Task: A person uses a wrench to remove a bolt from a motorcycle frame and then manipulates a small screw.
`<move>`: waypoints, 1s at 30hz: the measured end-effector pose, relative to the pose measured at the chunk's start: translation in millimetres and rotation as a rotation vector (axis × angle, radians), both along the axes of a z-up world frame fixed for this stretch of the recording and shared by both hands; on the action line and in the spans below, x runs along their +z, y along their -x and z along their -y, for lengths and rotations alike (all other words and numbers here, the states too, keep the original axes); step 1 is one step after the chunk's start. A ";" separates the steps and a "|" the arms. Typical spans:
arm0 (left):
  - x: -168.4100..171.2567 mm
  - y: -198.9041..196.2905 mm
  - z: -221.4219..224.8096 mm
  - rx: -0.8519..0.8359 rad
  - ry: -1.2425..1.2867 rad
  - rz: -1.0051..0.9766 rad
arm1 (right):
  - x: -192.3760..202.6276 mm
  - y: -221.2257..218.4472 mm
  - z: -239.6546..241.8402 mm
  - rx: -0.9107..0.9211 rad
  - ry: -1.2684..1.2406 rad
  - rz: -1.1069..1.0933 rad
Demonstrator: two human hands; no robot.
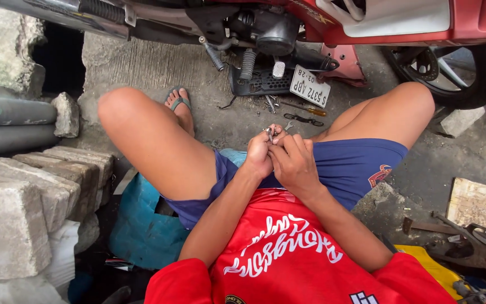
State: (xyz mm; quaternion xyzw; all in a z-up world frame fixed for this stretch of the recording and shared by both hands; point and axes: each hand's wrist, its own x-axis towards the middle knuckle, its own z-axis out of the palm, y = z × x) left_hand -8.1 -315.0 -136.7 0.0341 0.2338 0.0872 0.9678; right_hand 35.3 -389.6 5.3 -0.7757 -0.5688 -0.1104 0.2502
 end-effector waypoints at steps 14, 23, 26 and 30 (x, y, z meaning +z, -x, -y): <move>80.1 1.3 -13.2 -0.091 -0.107 0.020 | 53.4 9.6 10.6 0.044 -0.148 -0.211; 62.4 6.3 -63.3 0.069 -0.270 -0.069 | 143.7 -7.8 -8.2 0.305 -0.430 -0.361; 70.2 20.2 -74.2 0.119 -0.202 -0.114 | 171.7 -10.0 -8.1 0.325 -0.407 -0.363; 95.0 27.0 -97.7 0.150 -0.205 -0.097 | 185.5 -50.0 5.9 0.374 -0.232 -0.437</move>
